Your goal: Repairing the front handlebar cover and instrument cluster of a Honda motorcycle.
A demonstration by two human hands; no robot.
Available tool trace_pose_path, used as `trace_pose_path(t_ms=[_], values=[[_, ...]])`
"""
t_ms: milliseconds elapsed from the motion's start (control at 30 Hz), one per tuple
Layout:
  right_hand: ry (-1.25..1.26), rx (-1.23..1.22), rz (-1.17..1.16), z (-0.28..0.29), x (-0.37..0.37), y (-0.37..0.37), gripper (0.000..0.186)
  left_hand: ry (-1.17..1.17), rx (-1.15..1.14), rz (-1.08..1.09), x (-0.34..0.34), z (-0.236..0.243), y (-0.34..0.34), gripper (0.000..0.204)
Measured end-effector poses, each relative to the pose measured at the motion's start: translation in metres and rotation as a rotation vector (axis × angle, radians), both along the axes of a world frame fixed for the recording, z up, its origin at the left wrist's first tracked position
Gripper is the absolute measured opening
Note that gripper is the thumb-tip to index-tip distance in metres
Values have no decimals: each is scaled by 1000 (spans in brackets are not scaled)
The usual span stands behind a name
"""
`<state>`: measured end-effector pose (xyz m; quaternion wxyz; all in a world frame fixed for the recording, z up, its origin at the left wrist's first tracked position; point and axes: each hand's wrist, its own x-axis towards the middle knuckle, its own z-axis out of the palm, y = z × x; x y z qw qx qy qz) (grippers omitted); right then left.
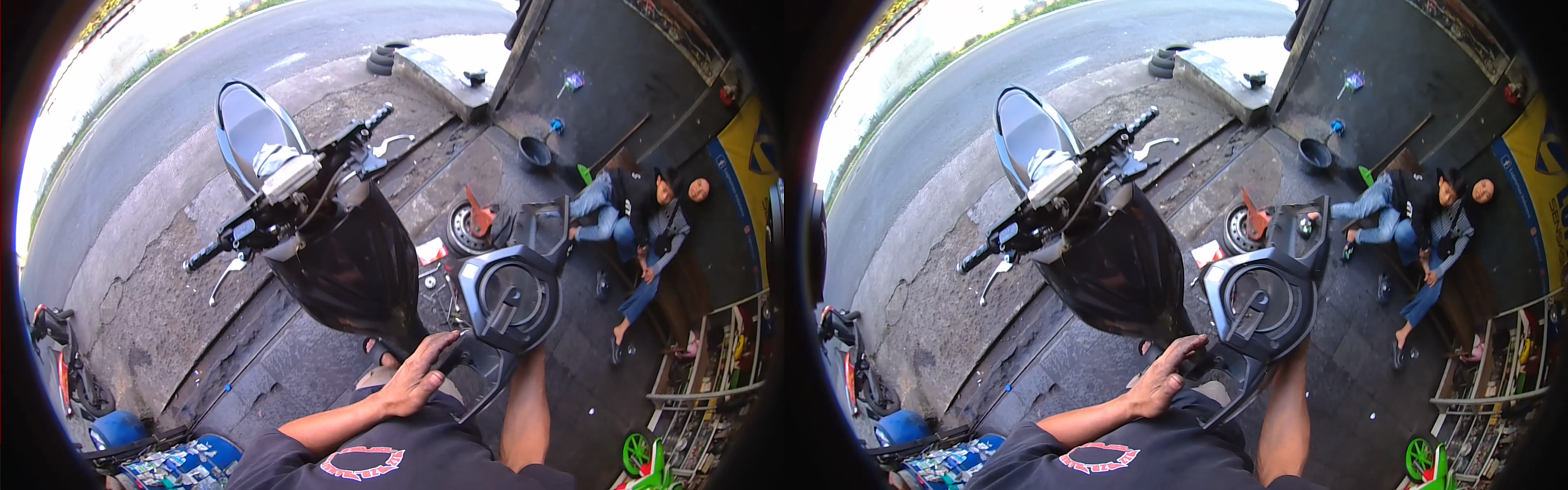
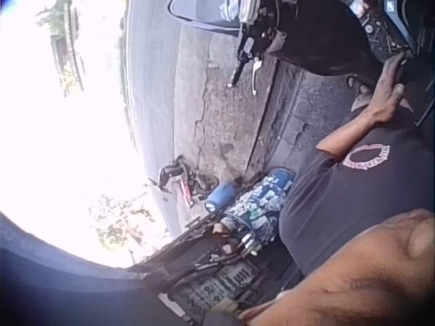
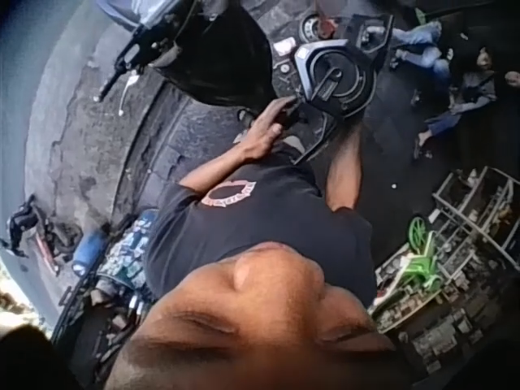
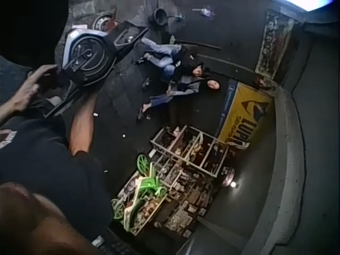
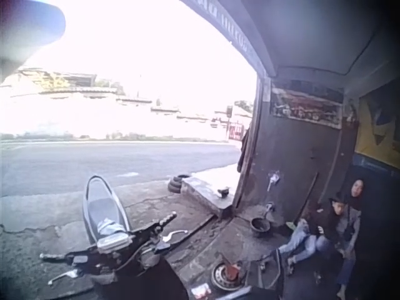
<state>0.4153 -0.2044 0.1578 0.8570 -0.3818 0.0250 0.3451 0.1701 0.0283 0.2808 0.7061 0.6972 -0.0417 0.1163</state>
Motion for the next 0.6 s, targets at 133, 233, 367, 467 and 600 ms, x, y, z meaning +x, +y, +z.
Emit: trace_pose_path(t_ms=[133,233,367,467,600], values=[[-120,28,-17,-6,21,80,71,-62,61,63,23,-4,24,78],[-169,23,-48,-16,19,118,73,13,189,189,32,-1,41,70],[-205,13,-23,1,20,162,76,49,262,202,51,7,81,68],[-239,-77,-16,12,27,188,77,259,117,156,67,27,100,69],[-153,-38,39,6,49,218,79,420,29,164,94,43,112,77]])
